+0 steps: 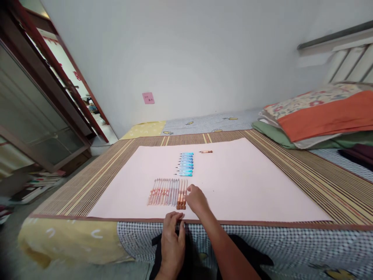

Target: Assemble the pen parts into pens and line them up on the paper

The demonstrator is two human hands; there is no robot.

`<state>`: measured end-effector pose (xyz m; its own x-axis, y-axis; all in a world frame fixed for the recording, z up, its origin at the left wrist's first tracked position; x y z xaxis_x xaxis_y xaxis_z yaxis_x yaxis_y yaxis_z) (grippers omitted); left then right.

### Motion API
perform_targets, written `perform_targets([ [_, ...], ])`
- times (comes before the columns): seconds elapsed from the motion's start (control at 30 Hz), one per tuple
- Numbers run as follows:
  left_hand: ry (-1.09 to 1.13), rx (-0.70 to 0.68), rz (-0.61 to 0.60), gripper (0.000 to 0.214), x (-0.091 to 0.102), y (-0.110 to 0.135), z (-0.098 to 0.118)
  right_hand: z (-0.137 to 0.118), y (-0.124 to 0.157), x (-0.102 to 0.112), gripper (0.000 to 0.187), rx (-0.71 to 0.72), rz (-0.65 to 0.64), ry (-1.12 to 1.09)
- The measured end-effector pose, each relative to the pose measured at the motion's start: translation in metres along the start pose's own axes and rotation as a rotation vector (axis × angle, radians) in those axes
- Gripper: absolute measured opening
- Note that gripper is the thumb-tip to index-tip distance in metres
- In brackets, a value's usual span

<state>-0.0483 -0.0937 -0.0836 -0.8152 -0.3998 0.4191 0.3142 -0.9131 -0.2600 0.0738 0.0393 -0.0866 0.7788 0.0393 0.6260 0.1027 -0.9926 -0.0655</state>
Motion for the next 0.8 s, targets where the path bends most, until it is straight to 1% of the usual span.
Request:
perform_targets([
  [0.13, -0.117, -0.074, 0.011, 0.032, -0.003, 0.002, 0.0, -0.003, 0.001, -0.001, 0.034, 0.02, -0.007, 0.01],
  [0.23, -0.184, -0.114, 0.041, 0.035, -0.006, 0.003, -0.002, -0.004, 0.002, -0.001, 0.035, 0.032, -0.009, 0.007],
  [0.37, -0.219, -0.107, 0.05, 0.034, -0.009, 0.004, -0.007, -0.001, 0.002, -0.002, 0.036, 0.069, -0.013, -0.019],
  [0.57, -0.195, -0.092, 0.049, 0.034, -0.011, 0.005, -0.011, 0.005, 0.002, -0.005, 0.037, 0.096, -0.016, -0.066],
  [0.8, -0.237, -0.134, 0.06, 0.027, -0.009, 0.004, -0.011, 0.008, 0.001, -0.006, 0.033, 0.121, 0.005, -0.135],
])
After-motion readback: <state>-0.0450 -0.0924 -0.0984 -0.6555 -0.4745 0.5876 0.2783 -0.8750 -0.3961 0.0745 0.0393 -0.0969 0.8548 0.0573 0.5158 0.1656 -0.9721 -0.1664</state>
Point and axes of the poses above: each hand's wrist, its own y-axis away from the middle knuckle, its own x-axis out of the back of the hand, z = x × y, the point moved 4 cm from there along -y, towards the middle knuckle, and after that the axes turned 10 degrees about x, right-handed, at the moved point
